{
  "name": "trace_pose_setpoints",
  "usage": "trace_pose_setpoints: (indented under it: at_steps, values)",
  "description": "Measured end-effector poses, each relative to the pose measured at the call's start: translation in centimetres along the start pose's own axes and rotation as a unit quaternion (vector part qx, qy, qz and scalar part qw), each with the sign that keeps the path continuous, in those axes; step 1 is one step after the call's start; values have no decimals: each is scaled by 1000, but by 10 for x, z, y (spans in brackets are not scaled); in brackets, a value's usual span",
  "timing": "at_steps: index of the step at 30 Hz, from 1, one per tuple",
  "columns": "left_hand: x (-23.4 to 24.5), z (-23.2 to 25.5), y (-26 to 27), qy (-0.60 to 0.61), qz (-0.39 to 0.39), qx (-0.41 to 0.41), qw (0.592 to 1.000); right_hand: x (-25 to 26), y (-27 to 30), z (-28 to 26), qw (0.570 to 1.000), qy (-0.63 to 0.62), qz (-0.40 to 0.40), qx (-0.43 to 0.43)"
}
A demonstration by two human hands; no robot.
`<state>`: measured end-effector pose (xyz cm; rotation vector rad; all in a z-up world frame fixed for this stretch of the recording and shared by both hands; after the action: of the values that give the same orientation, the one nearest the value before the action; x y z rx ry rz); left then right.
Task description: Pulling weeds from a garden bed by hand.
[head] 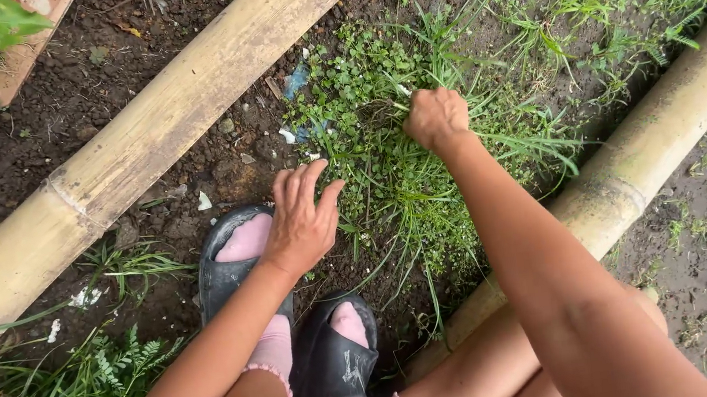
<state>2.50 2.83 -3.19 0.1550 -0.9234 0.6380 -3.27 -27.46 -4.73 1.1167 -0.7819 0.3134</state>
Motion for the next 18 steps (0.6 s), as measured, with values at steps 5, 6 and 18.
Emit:
trace_pose_setpoints:
  at_steps: [5, 6, 18]
  values:
    - [1, 2, -3, -7, 3, 2, 1000, -3, 17, -4, 997, -64, 43, -12]
    - [2, 1, -2, 0, 4, 5, 1000, -3, 20, -5, 995, -81, 58, -12]
    - [7, -1, -6, 10, -10, 18, 1000, -26, 31, -12, 978, -152, 140, -36]
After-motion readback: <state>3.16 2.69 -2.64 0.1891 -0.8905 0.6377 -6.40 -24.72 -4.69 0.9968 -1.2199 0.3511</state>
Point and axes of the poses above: each hand's wrist, its own y-axis away from the middle knuckle, its own x-axis out of the back of the hand, z = x × y, the point moved 1 cm from there along -y, towards the middle knuckle, and after that the axes turned 12 degrees about x, right-handed, at the moved point
